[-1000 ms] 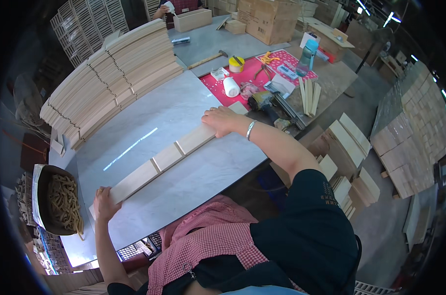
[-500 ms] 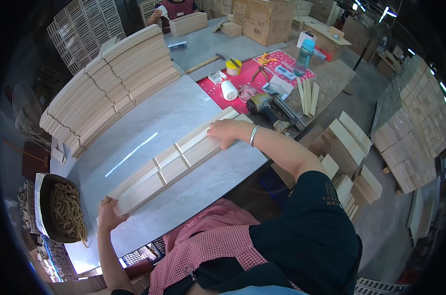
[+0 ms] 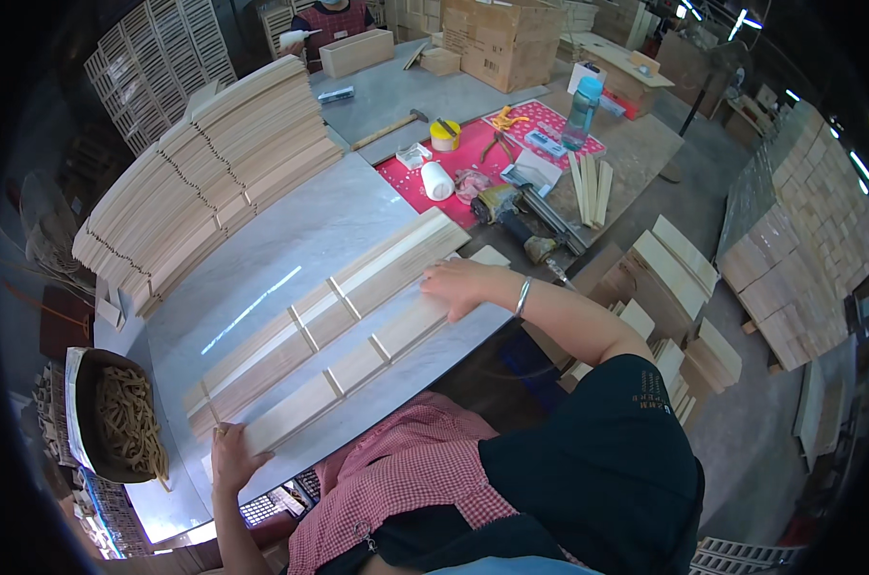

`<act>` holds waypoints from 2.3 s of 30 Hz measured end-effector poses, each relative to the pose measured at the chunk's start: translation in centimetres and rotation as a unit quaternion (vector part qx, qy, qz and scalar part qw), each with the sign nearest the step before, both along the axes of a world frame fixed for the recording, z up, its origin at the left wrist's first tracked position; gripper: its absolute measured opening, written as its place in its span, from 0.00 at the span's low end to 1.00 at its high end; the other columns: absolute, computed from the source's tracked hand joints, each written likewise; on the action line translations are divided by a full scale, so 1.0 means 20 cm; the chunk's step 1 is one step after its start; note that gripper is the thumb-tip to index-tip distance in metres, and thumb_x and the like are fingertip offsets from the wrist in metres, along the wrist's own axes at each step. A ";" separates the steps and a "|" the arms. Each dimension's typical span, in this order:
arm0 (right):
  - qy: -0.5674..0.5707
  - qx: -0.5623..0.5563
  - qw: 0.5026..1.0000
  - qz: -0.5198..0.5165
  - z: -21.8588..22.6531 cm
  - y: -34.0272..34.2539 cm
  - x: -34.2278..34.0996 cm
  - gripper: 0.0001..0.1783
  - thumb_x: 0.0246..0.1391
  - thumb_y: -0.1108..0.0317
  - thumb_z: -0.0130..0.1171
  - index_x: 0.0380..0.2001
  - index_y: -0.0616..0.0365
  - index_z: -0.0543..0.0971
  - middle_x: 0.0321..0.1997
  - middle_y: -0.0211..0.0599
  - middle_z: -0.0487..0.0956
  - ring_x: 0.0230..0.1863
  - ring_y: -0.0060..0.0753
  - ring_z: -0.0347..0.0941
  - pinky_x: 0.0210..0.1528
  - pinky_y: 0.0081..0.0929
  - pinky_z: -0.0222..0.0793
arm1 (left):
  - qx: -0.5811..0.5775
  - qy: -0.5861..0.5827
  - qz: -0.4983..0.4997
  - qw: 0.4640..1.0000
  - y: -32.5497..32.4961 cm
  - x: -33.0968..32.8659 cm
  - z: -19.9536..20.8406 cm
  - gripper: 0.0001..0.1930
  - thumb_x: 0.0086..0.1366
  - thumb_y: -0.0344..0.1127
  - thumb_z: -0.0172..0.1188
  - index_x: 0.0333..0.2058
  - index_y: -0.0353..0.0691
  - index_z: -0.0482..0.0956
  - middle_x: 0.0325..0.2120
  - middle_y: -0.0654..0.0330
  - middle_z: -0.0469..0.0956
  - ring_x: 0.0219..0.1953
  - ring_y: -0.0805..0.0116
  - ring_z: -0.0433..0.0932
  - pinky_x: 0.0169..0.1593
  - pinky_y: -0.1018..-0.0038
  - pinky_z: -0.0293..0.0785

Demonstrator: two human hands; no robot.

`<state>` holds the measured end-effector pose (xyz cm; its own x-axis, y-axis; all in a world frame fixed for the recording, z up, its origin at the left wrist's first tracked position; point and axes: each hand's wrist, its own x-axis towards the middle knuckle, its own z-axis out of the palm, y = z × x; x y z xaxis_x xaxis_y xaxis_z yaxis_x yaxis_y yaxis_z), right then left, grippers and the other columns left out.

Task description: Assemble small wooden boxes by applying glue and using a pneumatic nail gun to join wood pieces together.

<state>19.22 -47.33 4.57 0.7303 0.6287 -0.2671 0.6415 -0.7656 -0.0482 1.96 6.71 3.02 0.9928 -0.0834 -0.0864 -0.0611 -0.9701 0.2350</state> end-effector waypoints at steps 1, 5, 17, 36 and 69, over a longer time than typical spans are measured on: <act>0.000 0.000 1.000 0.000 -0.01 0.00 0.00 0.24 0.38 0.63 0.72 0.41 0.56 0.79 0.46 0.43 0.77 0.50 0.51 0.74 0.56 0.42 0.71 | 0.000 0.000 0.000 1.000 0.00 0.00 -0.01 0.35 0.39 0.37 0.81 0.48 0.36 0.78 0.44 0.54 0.73 0.45 0.52 0.73 0.53 0.60 0.72; -0.085 0.087 0.993 0.003 -0.09 0.00 0.13 0.23 0.38 0.63 0.72 0.40 0.56 0.78 0.46 0.43 0.77 0.49 0.51 0.73 0.57 0.42 0.69 | -0.045 -0.119 0.035 0.991 0.04 0.10 -0.09 0.35 0.38 0.38 0.81 0.48 0.36 0.78 0.44 0.54 0.72 0.46 0.52 0.72 0.54 0.60 0.72; -0.052 0.125 0.991 -0.012 -0.08 -0.16 -0.15 0.30 0.35 0.59 0.78 0.43 0.56 0.77 0.48 0.42 0.75 0.51 0.49 0.71 0.57 0.41 0.70 | -0.088 -0.122 -0.009 0.989 -0.03 -0.14 -0.14 0.36 0.37 0.38 0.81 0.48 0.38 0.77 0.45 0.54 0.71 0.48 0.51 0.70 0.54 0.58 0.71; -0.116 0.306 0.943 -0.052 -0.18 -0.27 -0.44 0.23 0.38 0.61 0.77 0.39 0.52 0.81 0.48 0.32 0.75 0.52 0.40 0.69 0.58 0.34 0.65 | -0.092 -0.173 0.036 0.980 -0.03 -0.36 -0.21 0.26 0.46 0.38 0.78 0.45 0.39 0.82 0.52 0.51 0.70 0.53 0.49 0.70 0.55 0.54 0.72; -0.326 0.290 0.838 -0.329 -0.49 -0.41 -0.28 0.06 0.53 0.73 0.56 0.35 0.59 0.78 0.37 0.46 0.75 0.38 0.54 0.72 0.42 0.44 0.71 | -0.022 -0.106 0.346 0.932 0.29 -0.29 -0.34 0.33 0.67 0.51 0.62 0.63 0.34 0.71 0.64 0.48 0.69 0.65 0.46 0.66 0.65 0.55 0.66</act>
